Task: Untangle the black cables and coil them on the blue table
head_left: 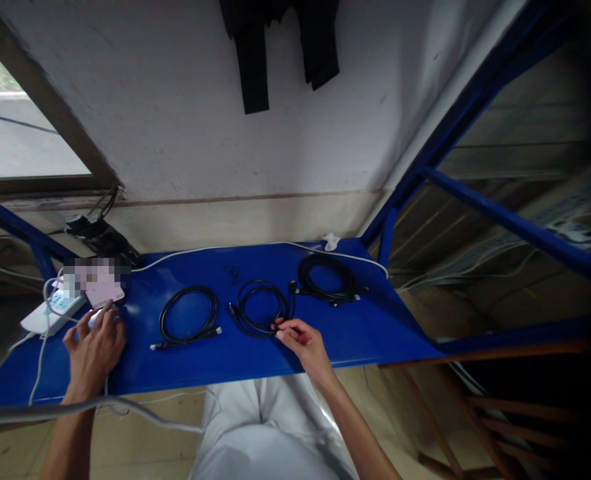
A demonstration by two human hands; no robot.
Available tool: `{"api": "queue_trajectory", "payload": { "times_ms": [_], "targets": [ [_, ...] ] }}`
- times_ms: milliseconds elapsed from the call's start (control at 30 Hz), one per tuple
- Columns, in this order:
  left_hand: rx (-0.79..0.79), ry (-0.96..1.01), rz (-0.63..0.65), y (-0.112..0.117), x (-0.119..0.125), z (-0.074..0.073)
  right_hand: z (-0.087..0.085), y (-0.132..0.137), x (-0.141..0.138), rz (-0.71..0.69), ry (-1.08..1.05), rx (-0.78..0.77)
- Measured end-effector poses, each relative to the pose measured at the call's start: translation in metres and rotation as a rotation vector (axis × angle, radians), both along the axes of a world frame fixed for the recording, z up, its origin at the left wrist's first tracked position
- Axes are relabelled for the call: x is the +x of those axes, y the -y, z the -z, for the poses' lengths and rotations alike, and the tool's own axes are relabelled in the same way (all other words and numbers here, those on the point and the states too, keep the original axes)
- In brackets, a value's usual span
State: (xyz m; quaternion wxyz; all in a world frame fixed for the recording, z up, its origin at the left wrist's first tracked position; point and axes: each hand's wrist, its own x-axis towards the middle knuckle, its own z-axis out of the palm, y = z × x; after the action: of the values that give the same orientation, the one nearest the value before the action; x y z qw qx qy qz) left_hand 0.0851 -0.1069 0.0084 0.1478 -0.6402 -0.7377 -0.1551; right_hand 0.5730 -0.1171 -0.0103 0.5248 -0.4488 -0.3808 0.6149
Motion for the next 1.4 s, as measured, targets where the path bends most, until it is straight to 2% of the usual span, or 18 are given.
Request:
{"api": "queue_trajectory", "payload": {
  "times_ms": [633,967,1100,1300,1400],
  "targets": [
    [0.035,0.03,0.035,-0.002,0.0,0.001,0.002,0.0,0.0,0.006,-0.024,-0.01],
    [0.008,0.021,0.027,-0.008,-0.003,0.007,-0.005,0.002,0.0,-0.004,0.017,0.0],
    [0.018,0.019,0.026,-0.009,0.0,0.006,-0.008,0.003,-0.003,0.018,0.021,0.0],
    [0.007,-0.013,-0.007,-0.011,0.005,0.005,-0.009,0.004,-0.016,0.121,-0.137,-0.03],
    [0.012,-0.031,-0.029,-0.012,0.008,0.006,-0.011,0.005,-0.021,0.154,-0.125,-0.014]
  ]
}}
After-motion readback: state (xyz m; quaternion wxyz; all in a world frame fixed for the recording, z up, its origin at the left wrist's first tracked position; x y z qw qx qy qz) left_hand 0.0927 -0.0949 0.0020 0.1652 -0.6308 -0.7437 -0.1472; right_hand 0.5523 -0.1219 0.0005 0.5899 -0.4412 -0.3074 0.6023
